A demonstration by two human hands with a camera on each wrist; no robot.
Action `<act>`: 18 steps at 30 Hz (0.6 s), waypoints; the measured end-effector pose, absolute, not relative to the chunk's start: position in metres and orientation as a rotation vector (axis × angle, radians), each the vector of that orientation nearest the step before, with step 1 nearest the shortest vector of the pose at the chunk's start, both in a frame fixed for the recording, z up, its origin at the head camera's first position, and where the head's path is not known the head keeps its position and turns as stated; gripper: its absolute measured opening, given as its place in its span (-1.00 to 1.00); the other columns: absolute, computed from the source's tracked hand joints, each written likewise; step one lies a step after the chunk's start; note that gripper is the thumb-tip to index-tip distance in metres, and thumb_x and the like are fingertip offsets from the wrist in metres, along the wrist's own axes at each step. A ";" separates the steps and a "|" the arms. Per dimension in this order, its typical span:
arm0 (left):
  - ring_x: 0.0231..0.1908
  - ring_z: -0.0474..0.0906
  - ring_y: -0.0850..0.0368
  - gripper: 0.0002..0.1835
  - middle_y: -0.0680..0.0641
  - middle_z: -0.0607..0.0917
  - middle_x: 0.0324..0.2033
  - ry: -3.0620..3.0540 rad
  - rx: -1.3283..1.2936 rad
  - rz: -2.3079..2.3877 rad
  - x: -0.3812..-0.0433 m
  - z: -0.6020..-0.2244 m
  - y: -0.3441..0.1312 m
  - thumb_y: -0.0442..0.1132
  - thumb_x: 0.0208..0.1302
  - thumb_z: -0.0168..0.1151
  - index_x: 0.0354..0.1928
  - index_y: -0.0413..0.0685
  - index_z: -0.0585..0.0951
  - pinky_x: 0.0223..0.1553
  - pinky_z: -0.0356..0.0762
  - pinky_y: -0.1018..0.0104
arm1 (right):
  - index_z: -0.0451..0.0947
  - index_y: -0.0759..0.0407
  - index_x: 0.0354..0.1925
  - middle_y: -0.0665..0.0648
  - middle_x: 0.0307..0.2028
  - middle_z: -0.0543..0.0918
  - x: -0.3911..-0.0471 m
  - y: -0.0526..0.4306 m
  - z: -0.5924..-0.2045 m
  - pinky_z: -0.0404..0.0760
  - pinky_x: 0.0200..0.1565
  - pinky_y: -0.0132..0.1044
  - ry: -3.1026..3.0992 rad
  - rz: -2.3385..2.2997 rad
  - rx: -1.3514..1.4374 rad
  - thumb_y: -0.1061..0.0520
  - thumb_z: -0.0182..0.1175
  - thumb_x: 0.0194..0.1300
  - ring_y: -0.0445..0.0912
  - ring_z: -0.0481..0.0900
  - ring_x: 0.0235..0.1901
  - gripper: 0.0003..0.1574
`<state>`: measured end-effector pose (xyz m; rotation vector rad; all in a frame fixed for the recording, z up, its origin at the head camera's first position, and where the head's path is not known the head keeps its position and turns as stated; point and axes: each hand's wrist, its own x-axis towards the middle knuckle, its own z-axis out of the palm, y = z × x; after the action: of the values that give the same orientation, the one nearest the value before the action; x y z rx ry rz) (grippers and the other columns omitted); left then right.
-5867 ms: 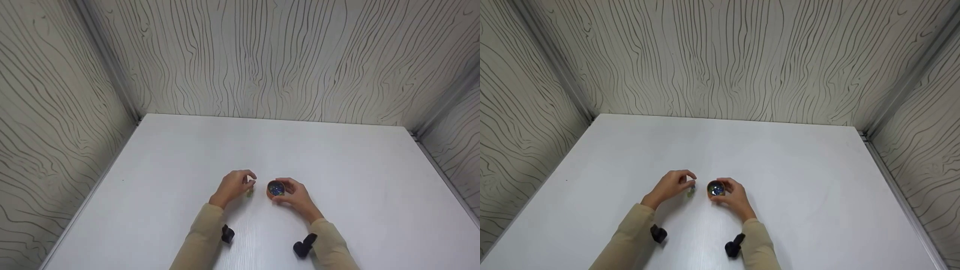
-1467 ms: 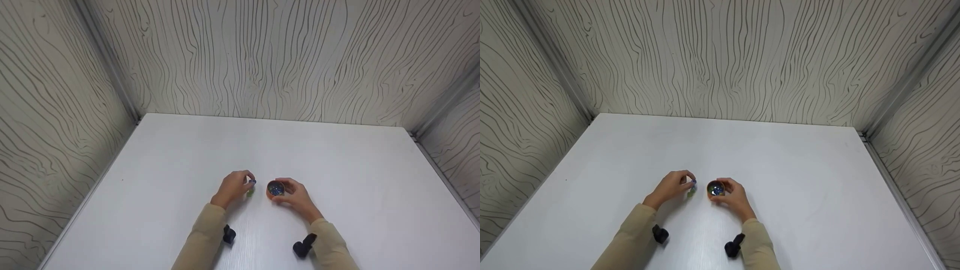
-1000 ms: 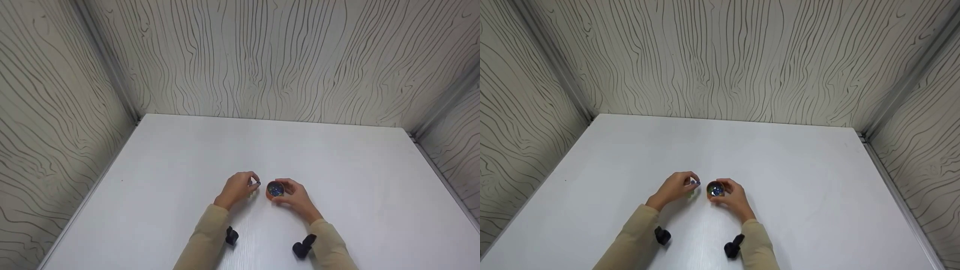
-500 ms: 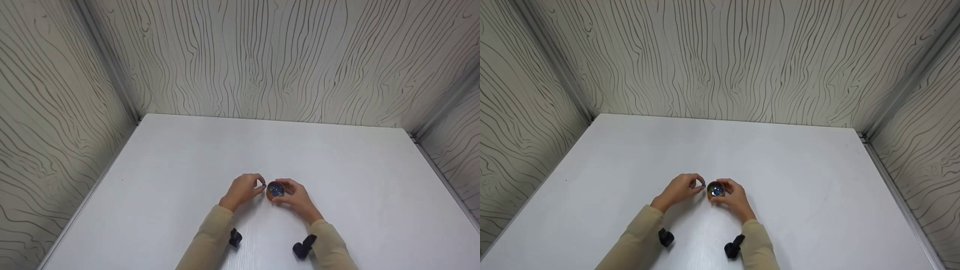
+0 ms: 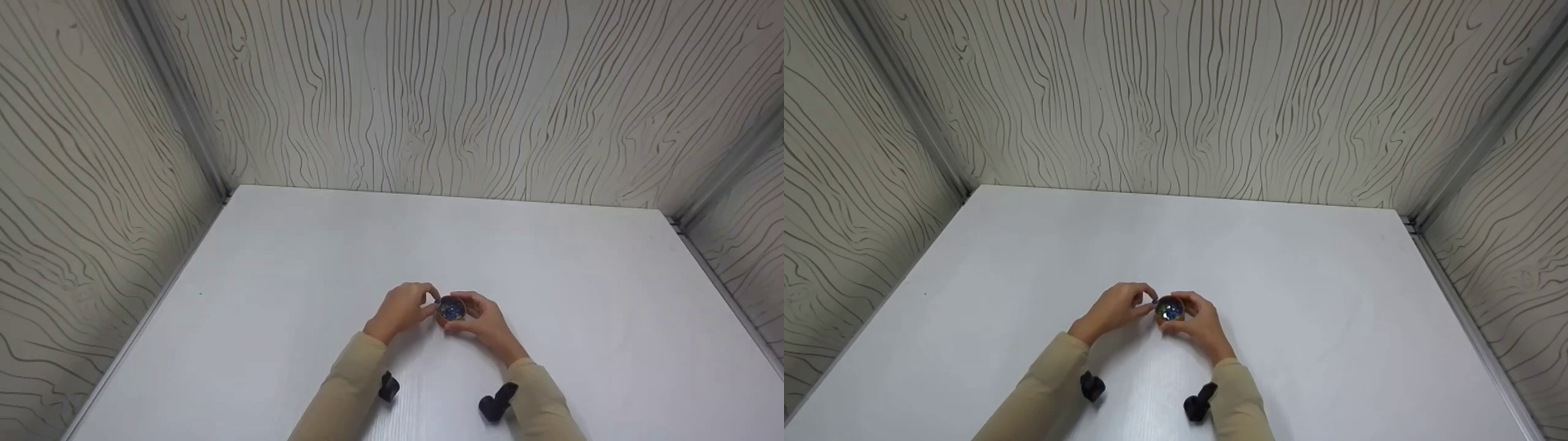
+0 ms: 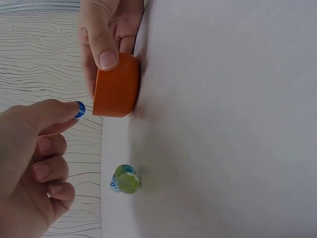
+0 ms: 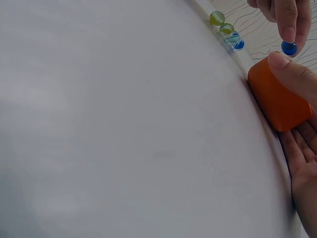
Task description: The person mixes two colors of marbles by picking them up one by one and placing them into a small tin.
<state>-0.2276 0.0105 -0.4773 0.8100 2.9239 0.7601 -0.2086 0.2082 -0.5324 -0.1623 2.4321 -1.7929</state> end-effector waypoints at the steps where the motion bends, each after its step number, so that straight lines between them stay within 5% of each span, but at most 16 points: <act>1: -0.38 0.53 0.22 -0.81 -0.04 0.74 -0.36 2.925 0.811 0.757 -0.228 -0.477 0.011 -0.16 0.25 0.28 -0.12 0.03 0.69 -0.35 0.43 0.46 | 0.44 0.28 0.19 0.30 0.19 0.56 -0.209 0.208 -0.533 0.33 0.37 -0.04 2.432 -1.792 -0.161 0.16 0.49 -0.04 0.15 0.43 0.31 -0.18; 18: -0.32 0.55 0.20 -0.80 -0.01 0.74 -0.31 2.907 0.781 0.718 -0.230 -0.479 0.023 -0.18 0.25 0.27 -0.09 0.06 0.68 -0.28 0.48 0.41 | 0.45 0.24 0.20 0.27 0.19 0.56 -0.208 0.209 -0.533 0.36 0.35 -0.11 2.438 -1.778 -0.144 0.15 0.48 -0.03 0.12 0.43 0.31 -0.20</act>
<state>-0.2300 0.0234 -0.4785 0.7806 2.9066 0.7178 -0.2077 0.2088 -0.5328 -0.1443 2.4379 -1.7778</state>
